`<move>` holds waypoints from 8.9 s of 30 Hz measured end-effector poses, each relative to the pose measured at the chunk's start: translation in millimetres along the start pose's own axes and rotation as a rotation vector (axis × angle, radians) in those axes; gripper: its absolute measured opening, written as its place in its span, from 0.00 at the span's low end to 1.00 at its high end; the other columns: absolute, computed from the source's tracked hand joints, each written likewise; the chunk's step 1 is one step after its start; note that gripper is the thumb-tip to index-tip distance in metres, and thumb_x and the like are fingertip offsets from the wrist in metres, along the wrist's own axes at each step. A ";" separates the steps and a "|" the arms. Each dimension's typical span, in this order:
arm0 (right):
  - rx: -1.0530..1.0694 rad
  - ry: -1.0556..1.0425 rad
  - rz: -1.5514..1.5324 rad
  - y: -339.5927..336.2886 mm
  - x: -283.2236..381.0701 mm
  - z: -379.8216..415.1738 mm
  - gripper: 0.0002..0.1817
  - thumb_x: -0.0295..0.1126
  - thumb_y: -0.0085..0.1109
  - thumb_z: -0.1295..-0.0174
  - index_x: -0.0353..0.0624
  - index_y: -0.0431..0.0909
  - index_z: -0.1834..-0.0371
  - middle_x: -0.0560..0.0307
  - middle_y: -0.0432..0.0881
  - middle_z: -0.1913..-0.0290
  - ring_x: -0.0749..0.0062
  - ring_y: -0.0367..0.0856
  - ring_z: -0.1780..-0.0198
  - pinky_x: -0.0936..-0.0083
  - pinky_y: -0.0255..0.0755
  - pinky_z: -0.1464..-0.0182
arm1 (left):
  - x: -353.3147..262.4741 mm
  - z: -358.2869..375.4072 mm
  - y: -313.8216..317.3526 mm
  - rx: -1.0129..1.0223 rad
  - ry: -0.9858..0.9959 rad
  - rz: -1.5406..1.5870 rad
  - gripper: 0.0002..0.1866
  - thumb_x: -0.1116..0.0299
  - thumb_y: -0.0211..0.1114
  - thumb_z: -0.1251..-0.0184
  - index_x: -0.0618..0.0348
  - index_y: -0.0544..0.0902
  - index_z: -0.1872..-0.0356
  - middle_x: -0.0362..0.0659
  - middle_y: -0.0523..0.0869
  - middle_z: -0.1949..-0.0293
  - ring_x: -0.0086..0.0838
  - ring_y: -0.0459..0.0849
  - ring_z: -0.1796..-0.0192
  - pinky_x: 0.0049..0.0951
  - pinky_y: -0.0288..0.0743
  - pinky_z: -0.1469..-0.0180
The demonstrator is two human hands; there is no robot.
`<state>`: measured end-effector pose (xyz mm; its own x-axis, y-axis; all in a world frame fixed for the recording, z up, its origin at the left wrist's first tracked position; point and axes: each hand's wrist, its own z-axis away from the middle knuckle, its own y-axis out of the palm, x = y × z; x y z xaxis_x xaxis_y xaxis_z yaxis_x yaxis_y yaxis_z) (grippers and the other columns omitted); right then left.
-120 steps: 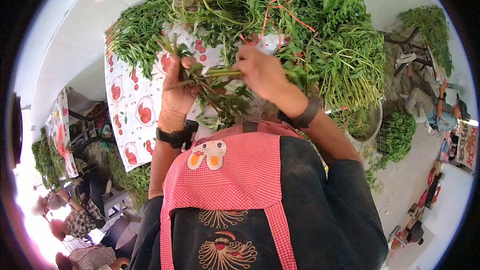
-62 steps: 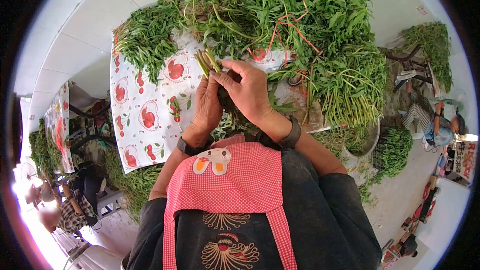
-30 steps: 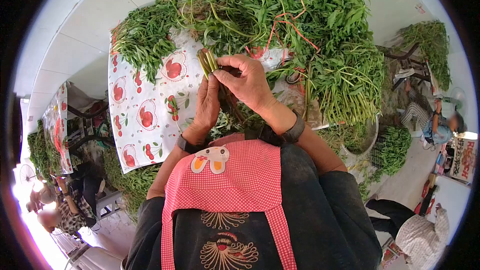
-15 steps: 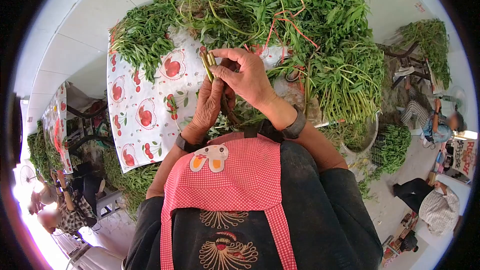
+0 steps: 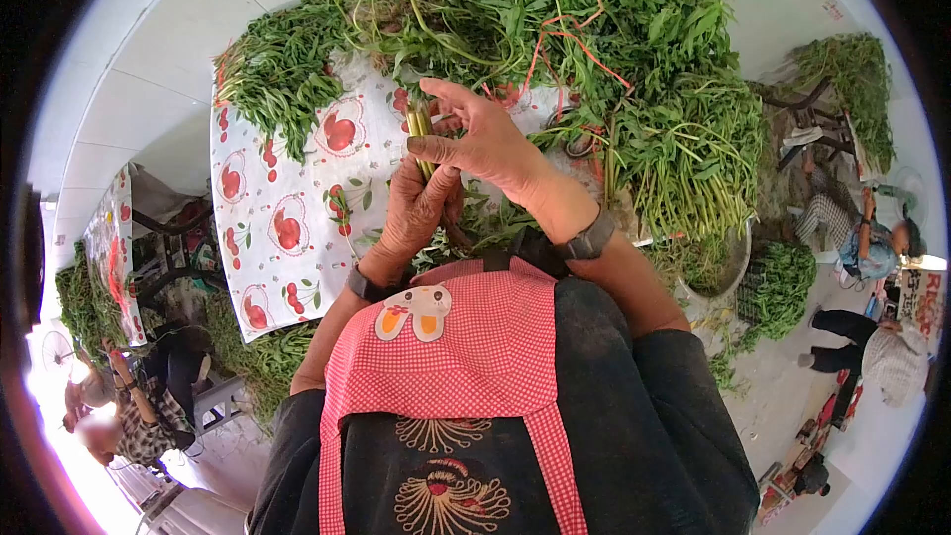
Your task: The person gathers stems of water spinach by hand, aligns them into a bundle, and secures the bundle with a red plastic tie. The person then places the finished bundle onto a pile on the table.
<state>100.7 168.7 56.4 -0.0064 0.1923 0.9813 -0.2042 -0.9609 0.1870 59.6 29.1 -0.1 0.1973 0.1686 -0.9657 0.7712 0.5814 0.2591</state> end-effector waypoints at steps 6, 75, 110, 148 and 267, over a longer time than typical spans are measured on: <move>0.145 -0.074 -0.031 2.6 5.1 -5.1 0.32 0.40 0.61 0.38 0.36 0.62 0.35 0.49 0.79 0.50 0.67 0.78 0.49 0.74 0.71 0.44 | -14.1 1.6 9.4 0.028 -0.009 -0.064 0.12 0.62 0.59 0.30 0.60 0.71 0.57 0.35 0.75 0.79 0.19 0.74 0.79 0.20 0.70 0.76; 0.136 -0.136 1.114 -58.0 -82.7 41.6 0.28 0.33 0.64 0.50 0.47 0.72 0.43 0.53 0.77 0.48 0.57 0.76 0.48 0.67 0.71 0.47 | -237.0 82.9 -129.3 -0.052 0.241 0.504 0.25 0.54 0.46 0.25 0.49 0.59 0.85 0.35 0.59 0.83 0.19 0.53 0.85 0.19 0.51 0.86; 0.342 0.029 1.236 9.1 -123.7 22.6 0.17 0.32 0.58 0.50 0.55 0.75 0.53 0.56 0.79 0.64 0.55 0.80 0.61 0.60 0.73 0.63 | -102.7 84.5 -149.7 -0.724 -0.151 -1.066 0.18 0.59 0.63 0.34 0.68 0.78 0.71 0.41 0.75 0.84 0.20 0.67 0.79 0.27 0.65 0.76; -1.146 0.042 0.035 -157.1 -33.2 164.9 0.17 0.32 0.65 0.41 0.36 0.77 0.52 0.60 0.82 0.65 0.80 0.80 0.70 0.83 0.73 0.71 | 49.8 47.5 -131.8 -0.057 -0.422 -1.486 0.22 0.48 0.59 0.38 0.61 0.81 0.67 0.57 0.83 0.73 0.52 0.82 0.67 0.47 0.73 0.64; 0.256 -0.280 1.128 -33.2 -20.6 25.8 0.12 0.40 0.65 0.48 0.43 0.78 0.75 0.53 0.80 0.76 0.58 0.78 0.74 0.67 0.70 0.71 | 24.0 12.3 -30.4 0.518 -0.384 -0.718 0.17 0.61 0.68 0.41 0.68 0.80 0.66 0.46 0.77 0.80 0.26 0.74 0.77 0.34 0.70 0.69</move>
<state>132.9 191.5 31.1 0.1635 -0.8071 0.5674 -0.0190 -0.5776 -0.8161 48.4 5.6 -31.4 -0.3115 -0.4159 -0.8544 0.9386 0.0059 -0.3451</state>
